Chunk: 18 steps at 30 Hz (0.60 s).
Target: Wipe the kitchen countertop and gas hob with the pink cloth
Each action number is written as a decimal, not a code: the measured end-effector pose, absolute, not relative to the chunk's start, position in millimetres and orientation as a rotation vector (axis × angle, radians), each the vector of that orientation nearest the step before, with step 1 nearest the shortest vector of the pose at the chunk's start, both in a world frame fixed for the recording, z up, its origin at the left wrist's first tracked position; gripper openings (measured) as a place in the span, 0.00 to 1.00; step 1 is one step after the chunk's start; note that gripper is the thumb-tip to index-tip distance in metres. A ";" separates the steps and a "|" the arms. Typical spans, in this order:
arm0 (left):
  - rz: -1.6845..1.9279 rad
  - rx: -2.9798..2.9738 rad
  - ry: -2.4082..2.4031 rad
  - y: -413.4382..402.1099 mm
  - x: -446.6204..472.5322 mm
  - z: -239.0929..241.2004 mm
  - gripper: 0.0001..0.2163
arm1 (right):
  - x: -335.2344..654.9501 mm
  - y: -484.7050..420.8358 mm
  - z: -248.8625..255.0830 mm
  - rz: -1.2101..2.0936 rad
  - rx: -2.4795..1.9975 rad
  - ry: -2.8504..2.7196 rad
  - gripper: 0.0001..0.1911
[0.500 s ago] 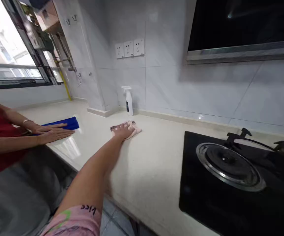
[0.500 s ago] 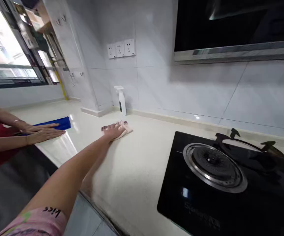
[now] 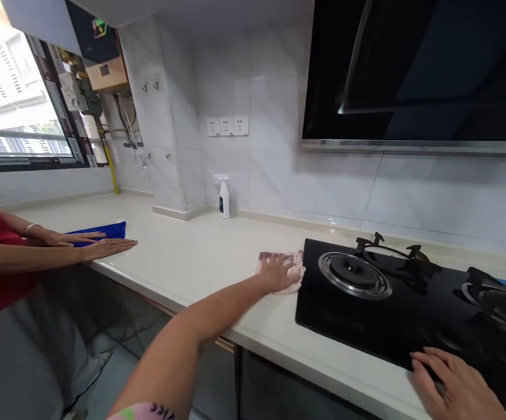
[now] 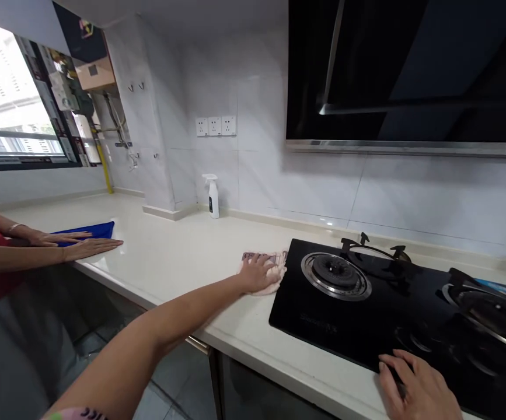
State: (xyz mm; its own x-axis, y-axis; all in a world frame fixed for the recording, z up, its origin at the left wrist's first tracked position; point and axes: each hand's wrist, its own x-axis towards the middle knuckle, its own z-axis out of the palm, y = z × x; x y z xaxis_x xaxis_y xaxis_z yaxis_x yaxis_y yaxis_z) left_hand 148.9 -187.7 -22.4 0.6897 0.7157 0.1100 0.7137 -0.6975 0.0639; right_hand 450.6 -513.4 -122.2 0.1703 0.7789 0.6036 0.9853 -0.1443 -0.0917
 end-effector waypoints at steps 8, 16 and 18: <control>0.207 2.788 1.487 -165.6 16.4 -6.7 0.30 | 432.3 -512.1 -115.1 -0.533 -2.133 -1.517 0.31; 0.191 2.264 2.223 -125.6 -106.9 11.6 0.38 | 414.6 -509.9 -103.6 -0.574 -2.223 -1.466 0.30; 0.173 2.180 2.306 -121.0 -105.4 10.9 0.40 | 410.3 -507.7 -101.3 -0.570 -2.248 -1.443 0.30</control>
